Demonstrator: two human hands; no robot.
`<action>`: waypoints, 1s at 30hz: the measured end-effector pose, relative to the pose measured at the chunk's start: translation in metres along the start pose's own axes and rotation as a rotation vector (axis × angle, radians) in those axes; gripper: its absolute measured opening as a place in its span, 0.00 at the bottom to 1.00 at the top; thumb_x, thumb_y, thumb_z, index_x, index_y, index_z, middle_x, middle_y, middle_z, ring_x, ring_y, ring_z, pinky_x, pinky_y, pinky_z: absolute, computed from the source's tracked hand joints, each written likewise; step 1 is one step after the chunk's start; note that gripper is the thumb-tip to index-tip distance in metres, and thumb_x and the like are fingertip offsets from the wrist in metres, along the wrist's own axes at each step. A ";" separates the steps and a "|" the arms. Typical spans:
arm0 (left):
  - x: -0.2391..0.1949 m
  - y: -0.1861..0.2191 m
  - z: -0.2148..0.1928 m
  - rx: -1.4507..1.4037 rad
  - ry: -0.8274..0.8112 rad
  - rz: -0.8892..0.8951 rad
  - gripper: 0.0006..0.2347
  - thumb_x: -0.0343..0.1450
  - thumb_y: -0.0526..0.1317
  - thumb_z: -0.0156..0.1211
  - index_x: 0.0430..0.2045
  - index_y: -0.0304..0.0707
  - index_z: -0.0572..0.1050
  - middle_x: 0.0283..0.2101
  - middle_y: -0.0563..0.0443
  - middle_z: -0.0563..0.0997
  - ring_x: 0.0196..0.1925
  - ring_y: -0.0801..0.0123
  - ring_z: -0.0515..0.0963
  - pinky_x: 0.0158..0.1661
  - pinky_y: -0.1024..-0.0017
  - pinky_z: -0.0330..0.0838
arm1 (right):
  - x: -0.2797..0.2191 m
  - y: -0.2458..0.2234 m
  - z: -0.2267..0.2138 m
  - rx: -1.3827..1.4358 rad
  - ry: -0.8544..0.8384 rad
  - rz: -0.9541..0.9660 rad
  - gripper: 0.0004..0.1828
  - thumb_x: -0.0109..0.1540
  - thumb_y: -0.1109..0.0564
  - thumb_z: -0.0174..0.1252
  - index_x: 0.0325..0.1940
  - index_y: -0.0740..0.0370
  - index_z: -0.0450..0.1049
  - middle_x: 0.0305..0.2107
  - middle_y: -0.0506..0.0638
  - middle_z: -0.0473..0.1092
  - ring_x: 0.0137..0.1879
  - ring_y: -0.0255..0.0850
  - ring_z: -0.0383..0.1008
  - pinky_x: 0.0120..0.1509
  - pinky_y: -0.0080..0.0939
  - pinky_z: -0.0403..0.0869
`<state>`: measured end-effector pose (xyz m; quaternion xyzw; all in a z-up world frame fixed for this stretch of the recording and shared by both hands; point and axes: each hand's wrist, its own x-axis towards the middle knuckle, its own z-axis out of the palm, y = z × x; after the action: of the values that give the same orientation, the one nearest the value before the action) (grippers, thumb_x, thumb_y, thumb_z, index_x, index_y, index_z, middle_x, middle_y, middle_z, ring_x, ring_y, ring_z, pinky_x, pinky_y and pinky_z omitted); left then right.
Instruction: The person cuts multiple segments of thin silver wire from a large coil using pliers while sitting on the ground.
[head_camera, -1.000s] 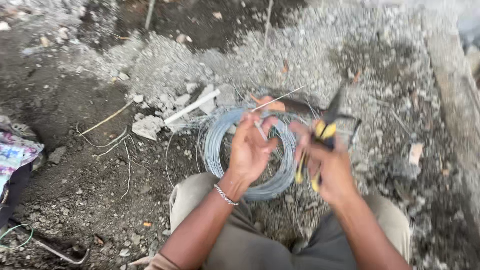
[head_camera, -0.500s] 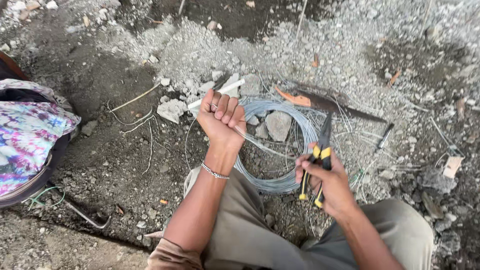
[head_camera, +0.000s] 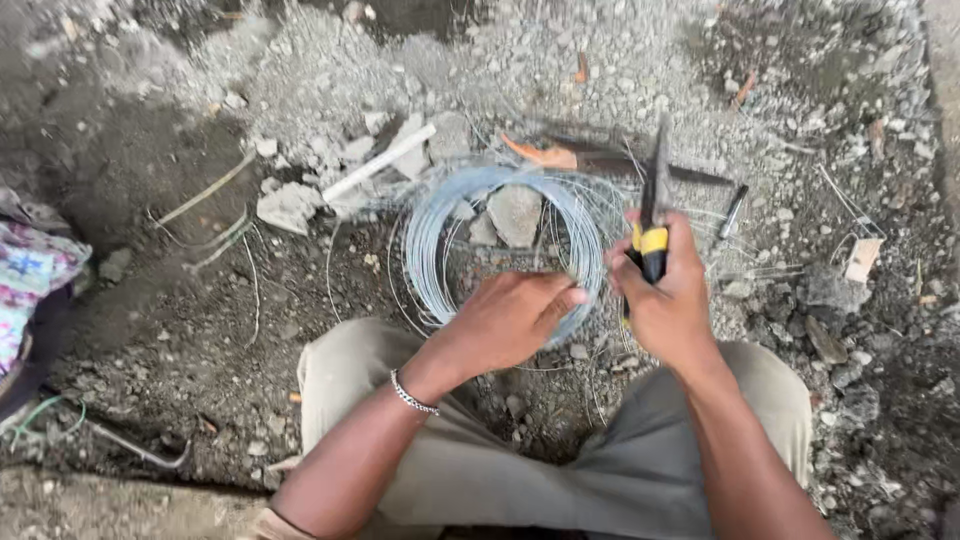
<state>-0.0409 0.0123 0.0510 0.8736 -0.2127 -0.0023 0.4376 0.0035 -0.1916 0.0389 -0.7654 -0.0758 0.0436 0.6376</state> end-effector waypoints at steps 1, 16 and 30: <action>-0.001 0.001 0.009 -0.011 -0.003 -0.014 0.09 0.77 0.41 0.53 0.40 0.34 0.77 0.34 0.34 0.83 0.38 0.47 0.83 0.37 0.54 0.74 | -0.004 0.001 -0.001 -0.003 -0.007 0.016 0.22 0.65 0.70 0.52 0.63 0.65 0.60 0.36 0.50 0.70 0.35 0.34 0.71 0.37 0.36 0.72; 0.029 -0.025 0.015 -0.871 0.291 -0.666 0.05 0.76 0.38 0.51 0.38 0.34 0.71 0.32 0.53 0.83 0.21 0.78 0.78 0.19 0.74 0.73 | -0.021 0.028 -0.003 -0.274 -0.008 -0.022 0.17 0.57 0.71 0.56 0.46 0.64 0.61 0.32 0.46 0.76 0.31 0.32 0.72 0.32 0.37 0.71; 0.018 -0.012 -0.002 -0.501 0.244 -0.277 0.05 0.78 0.34 0.50 0.40 0.35 0.74 0.22 0.56 0.75 0.25 0.82 0.73 0.27 0.77 0.66 | -0.026 0.030 0.014 0.035 -0.285 0.054 0.13 0.54 0.76 0.50 0.36 0.64 0.69 0.42 0.52 0.77 0.50 0.37 0.80 0.51 0.36 0.76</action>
<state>-0.0195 0.0133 0.0460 0.7530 -0.0303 -0.0092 0.6573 -0.0230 -0.1875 0.0064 -0.7420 -0.1442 0.1706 0.6321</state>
